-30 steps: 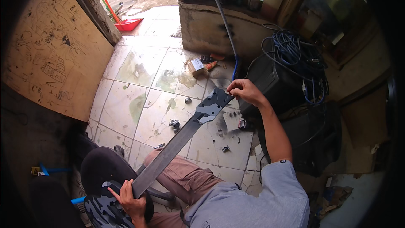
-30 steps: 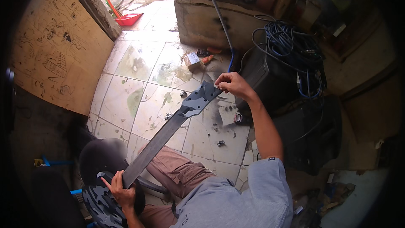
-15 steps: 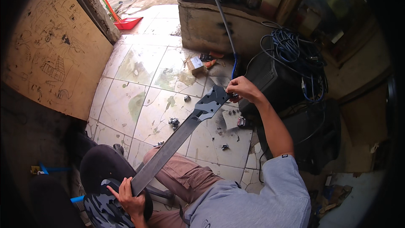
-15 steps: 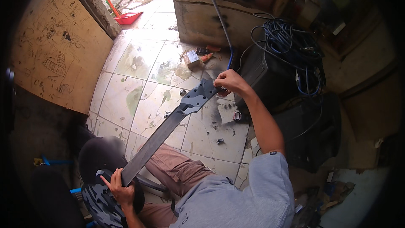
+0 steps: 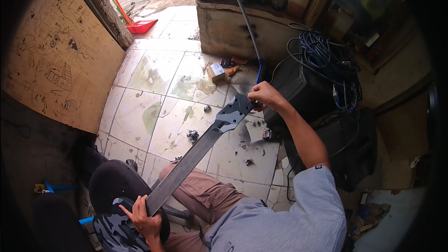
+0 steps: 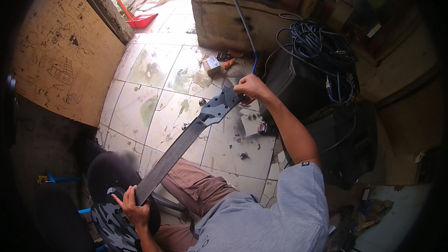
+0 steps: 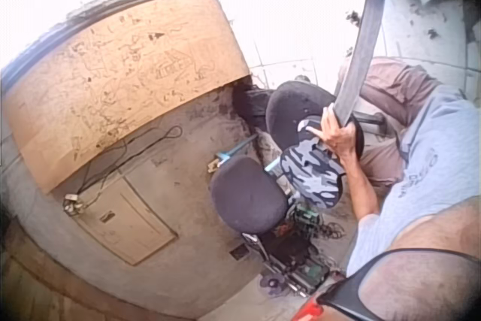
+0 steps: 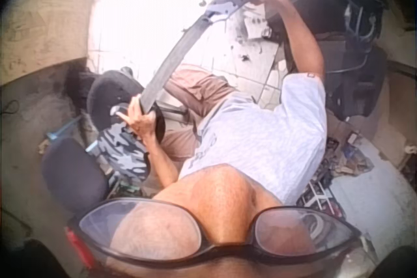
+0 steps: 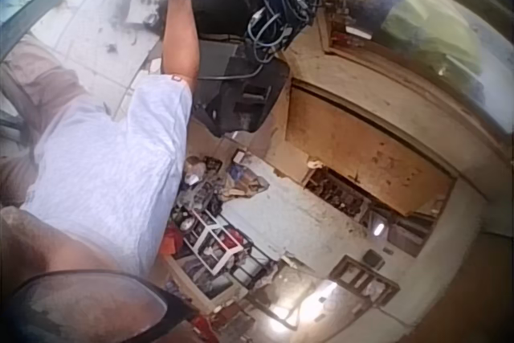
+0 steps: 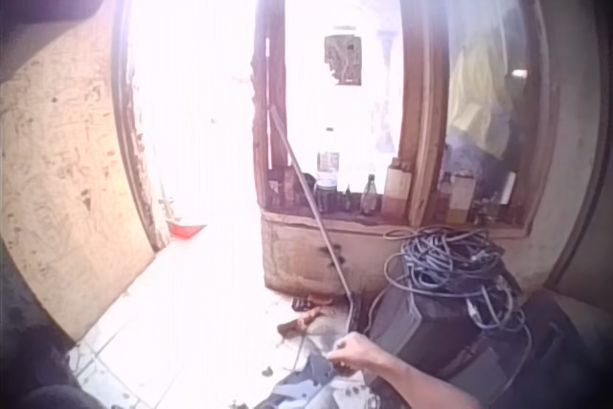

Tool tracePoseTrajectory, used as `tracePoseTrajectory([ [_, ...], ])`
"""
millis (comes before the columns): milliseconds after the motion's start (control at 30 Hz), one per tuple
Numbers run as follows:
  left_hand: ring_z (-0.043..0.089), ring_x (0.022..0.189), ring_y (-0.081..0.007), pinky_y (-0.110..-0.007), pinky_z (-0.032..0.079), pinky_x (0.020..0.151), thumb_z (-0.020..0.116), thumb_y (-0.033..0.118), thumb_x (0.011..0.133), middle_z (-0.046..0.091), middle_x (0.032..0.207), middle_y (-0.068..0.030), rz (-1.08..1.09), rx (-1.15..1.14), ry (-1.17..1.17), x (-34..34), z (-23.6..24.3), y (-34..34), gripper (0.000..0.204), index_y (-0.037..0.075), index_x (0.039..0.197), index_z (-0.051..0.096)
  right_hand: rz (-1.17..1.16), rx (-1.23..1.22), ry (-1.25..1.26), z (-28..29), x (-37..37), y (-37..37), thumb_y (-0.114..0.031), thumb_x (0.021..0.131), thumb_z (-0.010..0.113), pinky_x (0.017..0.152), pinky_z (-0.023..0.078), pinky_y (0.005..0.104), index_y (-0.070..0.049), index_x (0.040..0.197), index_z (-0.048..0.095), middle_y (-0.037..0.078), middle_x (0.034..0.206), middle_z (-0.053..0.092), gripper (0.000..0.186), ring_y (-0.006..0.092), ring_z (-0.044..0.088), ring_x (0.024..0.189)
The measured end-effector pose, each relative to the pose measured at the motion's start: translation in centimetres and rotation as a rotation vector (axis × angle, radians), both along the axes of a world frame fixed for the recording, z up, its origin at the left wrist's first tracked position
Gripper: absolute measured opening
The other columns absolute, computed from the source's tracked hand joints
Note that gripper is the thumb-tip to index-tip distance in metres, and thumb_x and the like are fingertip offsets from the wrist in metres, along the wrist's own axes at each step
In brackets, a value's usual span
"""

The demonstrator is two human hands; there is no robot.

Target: The person cleans a guitar body with a cloth, then picks up a small piece from the floor and attaches it to the headstock of the guitar neck.

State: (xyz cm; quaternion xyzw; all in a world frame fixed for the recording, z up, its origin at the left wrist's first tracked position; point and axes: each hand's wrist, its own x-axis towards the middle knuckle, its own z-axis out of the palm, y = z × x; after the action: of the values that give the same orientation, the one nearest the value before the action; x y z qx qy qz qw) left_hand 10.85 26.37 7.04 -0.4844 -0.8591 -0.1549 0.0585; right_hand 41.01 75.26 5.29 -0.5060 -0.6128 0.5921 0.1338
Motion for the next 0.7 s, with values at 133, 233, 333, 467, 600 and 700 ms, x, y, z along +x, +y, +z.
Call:
tracePoseTrajectory([
  [133, 0.067, 0.116, -0.0321, -0.072, 0.010, 0.125, 0.075, 0.018, 0.065, 0.070, 0.111, -0.0124, 0.000, 0.009, 0.001, 0.0, -0.1, 0.0, 0.056, 0.005, 0.119, 0.069, 0.011, 0.124, -0.084, -0.2, -0.3, 0.1, -0.014, 0.077, 0.073, 0.052, 0.064, 0.0359, 0.003, 0.065, 0.061, 0.007, 0.066, 0.063, 0.024, 0.0157, 0.067, 0.060],
  [233, 0.067, 0.116, -0.0324, -0.072, 0.010, 0.125, 0.076, 0.018, 0.065, 0.070, 0.112, -0.0125, -0.001, 0.010, 0.000, -0.1, -0.2, 0.0, 0.056, 0.005, 0.119, 0.069, 0.007, 0.196, -0.102, -0.3, -0.6, 0.1, -0.014, 0.076, 0.073, 0.053, 0.065, 0.0361, 0.005, 0.065, 0.062, 0.008, 0.067, 0.064, 0.024, 0.0162, 0.069, 0.061],
  [333, 0.067, 0.116, -0.0326, -0.072, 0.010, 0.125, 0.076, 0.018, 0.065, 0.070, 0.112, -0.0126, 0.004, 0.010, 0.005, 0.0, -0.1, 0.0, 0.056, 0.005, 0.119, 0.069, -0.002, 0.197, -0.070, 0.0, -0.5, -0.2, -0.013, 0.076, 0.074, 0.054, 0.065, 0.0360, 0.005, 0.066, 0.064, 0.007, 0.068, 0.065, 0.024, 0.0163, 0.069, 0.062],
  [467, 0.067, 0.115, -0.0328, -0.072, 0.011, 0.125, 0.077, 0.017, 0.066, 0.070, 0.112, -0.0128, -0.003, 0.021, 0.004, 0.0, 0.0, 0.1, 0.055, 0.005, 0.119, 0.069, 0.009, 0.170, -0.010, -0.5, 0.4, 0.1, -0.013, 0.078, 0.074, 0.056, 0.066, 0.0352, 0.006, 0.070, 0.066, 0.007, 0.070, 0.066, 0.022, 0.0152, 0.069, 0.065],
  [600, 0.067, 0.115, -0.0328, -0.072, 0.011, 0.125, 0.077, 0.017, 0.067, 0.070, 0.111, -0.0130, -0.001, 0.017, -0.003, 0.1, 0.1, 0.0, 0.054, 0.005, 0.119, 0.069, 0.065, 0.181, 0.012, 0.0, 0.6, 0.0, -0.012, 0.082, 0.074, 0.059, 0.066, 0.0348, 0.007, 0.076, 0.070, 0.007, 0.074, 0.068, 0.020, 0.0140, 0.070, 0.069],
  [700, 0.067, 0.116, -0.0328, -0.072, 0.011, 0.124, 0.076, 0.017, 0.067, 0.070, 0.111, -0.0130, 0.001, 0.011, -0.008, 0.1, 0.2, 0.2, 0.054, 0.005, 0.119, 0.069, 0.092, 0.163, 0.045, 0.4, 1.1, 0.0, -0.012, 0.085, 0.073, 0.059, 0.065, 0.0334, 0.007, 0.080, 0.072, 0.007, 0.077, 0.070, 0.019, 0.0138, 0.070, 0.070],
])
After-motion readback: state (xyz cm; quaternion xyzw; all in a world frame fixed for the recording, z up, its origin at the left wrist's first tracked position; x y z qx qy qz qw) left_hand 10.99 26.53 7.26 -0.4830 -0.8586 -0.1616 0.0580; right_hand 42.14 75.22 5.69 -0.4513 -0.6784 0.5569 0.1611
